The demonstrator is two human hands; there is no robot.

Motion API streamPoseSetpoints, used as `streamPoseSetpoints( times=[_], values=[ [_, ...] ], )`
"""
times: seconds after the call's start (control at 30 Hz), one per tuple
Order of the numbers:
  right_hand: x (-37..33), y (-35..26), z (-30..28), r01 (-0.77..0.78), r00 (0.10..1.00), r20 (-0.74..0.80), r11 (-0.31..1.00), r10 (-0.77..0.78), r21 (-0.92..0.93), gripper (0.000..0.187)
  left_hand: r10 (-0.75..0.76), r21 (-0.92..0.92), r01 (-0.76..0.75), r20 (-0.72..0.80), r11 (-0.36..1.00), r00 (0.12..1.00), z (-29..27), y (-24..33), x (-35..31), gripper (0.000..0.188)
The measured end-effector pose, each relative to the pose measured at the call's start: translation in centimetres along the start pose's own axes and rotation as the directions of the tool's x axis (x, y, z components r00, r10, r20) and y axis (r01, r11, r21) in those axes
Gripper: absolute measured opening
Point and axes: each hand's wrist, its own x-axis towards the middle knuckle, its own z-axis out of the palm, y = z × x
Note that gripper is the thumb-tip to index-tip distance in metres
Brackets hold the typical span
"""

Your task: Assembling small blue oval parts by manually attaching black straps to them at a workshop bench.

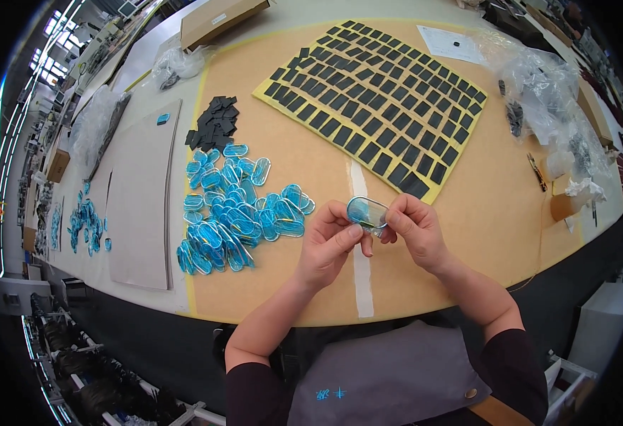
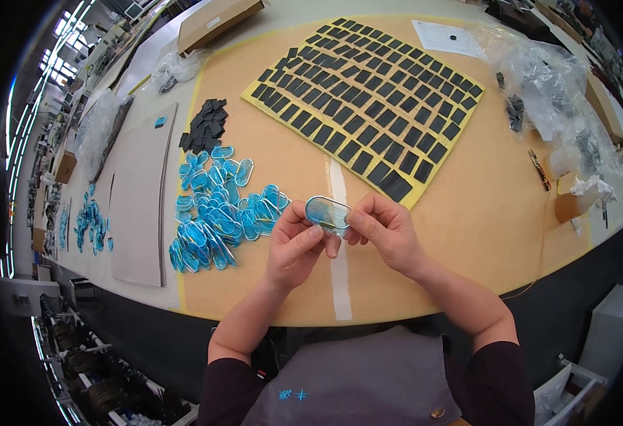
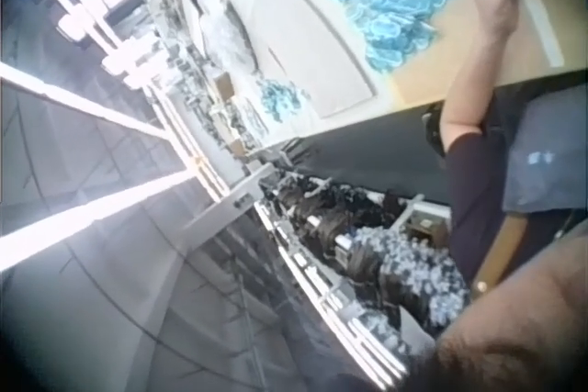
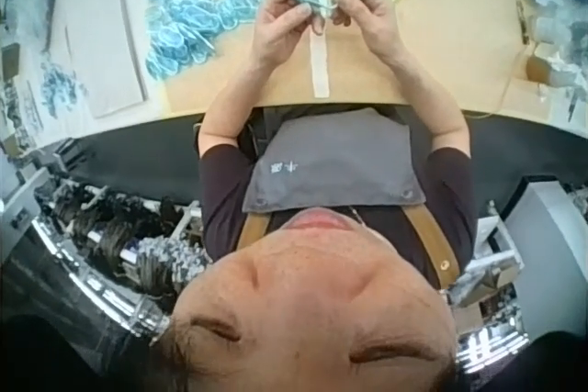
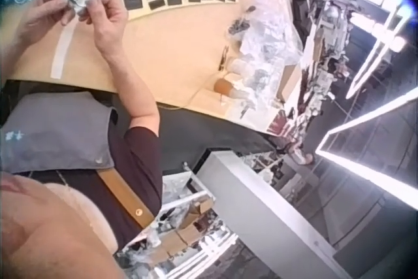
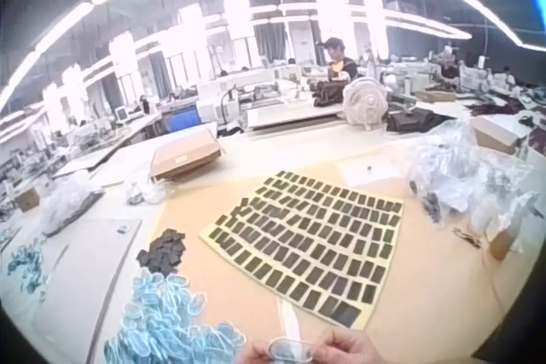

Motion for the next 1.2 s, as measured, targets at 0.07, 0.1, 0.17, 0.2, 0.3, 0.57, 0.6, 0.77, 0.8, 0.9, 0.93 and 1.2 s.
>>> streamPoseSetpoints(
  times=[0.07,0.1,0.17,0.2,0.3,0.57,0.6,0.77,0.8,0.9,0.93,1.2],
  values=[
    [-0.11,0.09,0.01,-0.007,1.000,-0.003,1.000,0.007,-0.002,0.020,-0.005,-0.004,0.005,-0.005,1.000,1.000,0.00,-0.03,-0.12,0.013],
    [-0.17,0.12,0.02,-0.003,1.000,-0.001,1.000,0.003,0.002,0.020,-0.002,-0.003,0.002,-0.002,1.000,1.000,-0.02,-0.06,-0.19,0.013],
    [-0.32,0.16,0.10,-0.002,1.000,0.001,1.000,0.002,0.006,0.020,-0.008,-0.001,0.008,0.002,1.000,1.000,-0.14,-0.12,-0.32,0.014],
    [-0.38,0.14,0.14,-0.003,1.000,0.000,1.000,0.003,0.015,0.020,-0.010,0.003,0.010,0.009,1.000,1.000,-0.16,-0.16,-0.39,0.014],
    [-0.50,0.13,-0.03,-0.003,1.000,0.013,1.000,0.002,0.024,0.018,-0.007,-0.009,0.007,0.010,1.000,1.000,0.03,-0.11,-0.43,0.014],
    [-0.85,0.26,0.18,0.082,0.997,-0.002,0.997,-0.082,-0.001,0.012,0.028,0.010,-0.029,0.027,1.000,0.999,0.09,-0.04,-0.48,0.015],
    [-0.89,0.16,0.30,0.104,0.995,-0.007,0.995,-0.104,0.001,0.011,0.032,0.010,-0.032,0.035,0.999,0.999,0.06,-0.06,-0.47,0.015],
    [-0.85,0.56,-0.14,0.186,0.982,0.021,0.982,-0.185,-0.036,0.010,0.040,0.046,-0.041,0.023,0.998,0.999,0.12,-0.18,-0.42,0.015],
    [-0.81,0.58,-0.17,0.198,0.980,0.028,0.979,-0.197,-0.042,0.009,0.042,0.047,-0.043,0.027,0.998,0.999,0.09,-0.18,-0.42,0.014],
    [-0.71,0.66,-0.07,0.203,0.979,0.032,0.978,-0.202,-0.044,0.009,0.042,0.048,-0.043,0.026,0.998,0.999,-0.06,-0.11,-0.46,0.013],
    [-0.81,0.57,-0.06,0.203,0.979,0.029,0.978,-0.202,-0.040,0.009,0.041,0.049,-0.042,0.027,0.998,0.999,-0.01,-0.14,-0.46,0.013],
    [-1.01,0.24,0.27,0.128,0.992,0.021,0.992,-0.128,0.002,0.012,0.013,0.008,-0.013,0.024,1.000,1.000,-0.01,0.05,-0.58,0.014]
  ],
)
